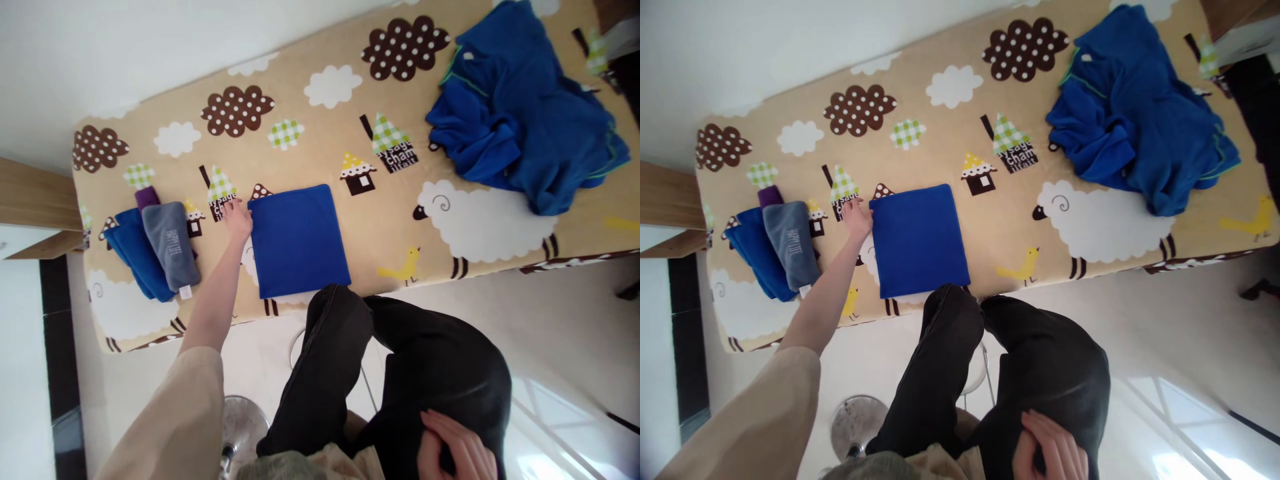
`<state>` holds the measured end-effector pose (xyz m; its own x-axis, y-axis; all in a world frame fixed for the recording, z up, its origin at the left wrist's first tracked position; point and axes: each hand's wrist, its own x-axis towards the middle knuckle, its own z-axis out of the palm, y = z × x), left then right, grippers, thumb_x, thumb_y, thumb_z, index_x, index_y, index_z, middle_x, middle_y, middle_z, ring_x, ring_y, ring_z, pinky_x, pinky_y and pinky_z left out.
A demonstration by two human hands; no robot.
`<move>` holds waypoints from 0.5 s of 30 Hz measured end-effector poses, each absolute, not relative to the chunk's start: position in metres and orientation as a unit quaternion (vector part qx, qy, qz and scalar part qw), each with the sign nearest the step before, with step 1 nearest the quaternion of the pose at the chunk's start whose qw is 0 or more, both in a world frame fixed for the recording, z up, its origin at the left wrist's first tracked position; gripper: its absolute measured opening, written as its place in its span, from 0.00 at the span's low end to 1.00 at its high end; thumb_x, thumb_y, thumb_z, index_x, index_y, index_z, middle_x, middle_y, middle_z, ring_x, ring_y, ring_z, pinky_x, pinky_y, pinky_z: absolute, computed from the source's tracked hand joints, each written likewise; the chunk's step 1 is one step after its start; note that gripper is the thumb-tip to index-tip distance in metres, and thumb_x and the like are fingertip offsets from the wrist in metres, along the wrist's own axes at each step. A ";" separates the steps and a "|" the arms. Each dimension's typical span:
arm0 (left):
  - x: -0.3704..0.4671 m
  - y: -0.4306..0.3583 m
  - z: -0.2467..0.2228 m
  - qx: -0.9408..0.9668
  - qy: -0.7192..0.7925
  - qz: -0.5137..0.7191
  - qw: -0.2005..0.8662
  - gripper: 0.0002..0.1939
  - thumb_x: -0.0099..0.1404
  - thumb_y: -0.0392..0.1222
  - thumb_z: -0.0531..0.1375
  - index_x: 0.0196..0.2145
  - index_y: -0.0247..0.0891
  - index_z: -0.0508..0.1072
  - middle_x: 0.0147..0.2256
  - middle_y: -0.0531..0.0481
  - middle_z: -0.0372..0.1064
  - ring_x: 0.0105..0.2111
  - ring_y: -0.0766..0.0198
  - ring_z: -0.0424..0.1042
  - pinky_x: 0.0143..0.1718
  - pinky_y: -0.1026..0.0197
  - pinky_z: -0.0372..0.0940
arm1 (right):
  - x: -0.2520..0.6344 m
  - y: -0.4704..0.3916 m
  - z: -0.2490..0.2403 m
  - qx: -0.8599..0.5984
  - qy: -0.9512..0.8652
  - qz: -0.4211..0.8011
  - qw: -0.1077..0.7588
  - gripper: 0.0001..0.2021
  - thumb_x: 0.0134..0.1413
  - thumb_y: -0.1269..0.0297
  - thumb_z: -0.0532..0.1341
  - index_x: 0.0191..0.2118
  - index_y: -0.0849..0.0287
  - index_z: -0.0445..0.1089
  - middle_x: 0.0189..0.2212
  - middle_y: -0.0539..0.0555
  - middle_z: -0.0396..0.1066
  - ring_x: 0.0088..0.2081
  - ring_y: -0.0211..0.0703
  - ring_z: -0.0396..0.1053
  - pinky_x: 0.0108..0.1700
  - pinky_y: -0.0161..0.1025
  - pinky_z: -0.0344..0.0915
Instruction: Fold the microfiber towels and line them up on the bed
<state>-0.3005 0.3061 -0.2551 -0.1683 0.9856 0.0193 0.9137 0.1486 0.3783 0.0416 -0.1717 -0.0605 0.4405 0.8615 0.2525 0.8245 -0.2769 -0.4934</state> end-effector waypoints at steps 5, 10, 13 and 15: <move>-0.302 0.203 -0.244 0.612 0.740 0.180 0.213 0.15 0.67 0.46 0.60 0.49 0.36 0.73 0.51 0.38 0.67 0.50 0.52 0.71 0.58 0.50 0.65 | 0.023 -0.106 -0.086 -0.773 -0.571 0.111 0.252 0.09 0.61 0.70 0.60 0.39 0.55 0.79 0.35 0.51 0.81 0.35 0.44 0.76 0.39 0.41 0.63; -0.320 0.076 -0.257 0.474 0.799 0.186 0.320 0.17 0.65 0.51 0.62 0.45 0.36 0.76 0.42 0.41 0.74 0.39 0.57 0.74 0.47 0.55 0.70 | 0.020 -0.019 -0.127 -0.778 -0.365 0.312 0.405 0.12 0.63 0.61 0.58 0.44 0.61 0.76 0.40 0.59 0.79 0.36 0.45 0.75 0.38 0.39 0.71; -0.328 0.031 -0.267 0.388 0.784 0.279 0.396 0.18 0.61 0.52 0.65 0.43 0.35 0.77 0.38 0.43 0.77 0.38 0.59 0.76 0.45 0.57 0.69 | 0.031 0.017 -0.153 -0.773 -0.353 0.359 0.387 0.16 0.59 0.63 0.60 0.50 0.62 0.75 0.49 0.62 0.78 0.44 0.47 0.77 0.46 0.44 0.73; -0.331 0.019 -0.273 0.348 0.764 0.326 0.435 0.20 0.58 0.54 0.68 0.40 0.35 0.79 0.36 0.44 0.77 0.37 0.60 0.75 0.41 0.60 0.68 | 0.040 0.034 -0.171 -0.765 -0.354 0.420 0.335 0.15 0.58 0.65 0.62 0.49 0.62 0.76 0.49 0.62 0.78 0.45 0.47 0.77 0.51 0.45 0.73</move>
<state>-0.3307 0.0185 -0.2726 -0.3796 0.8150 -0.4378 0.2482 0.5455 0.8005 0.0401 0.0337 -0.1712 0.3963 0.8233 -0.4063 0.2598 -0.5250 -0.8105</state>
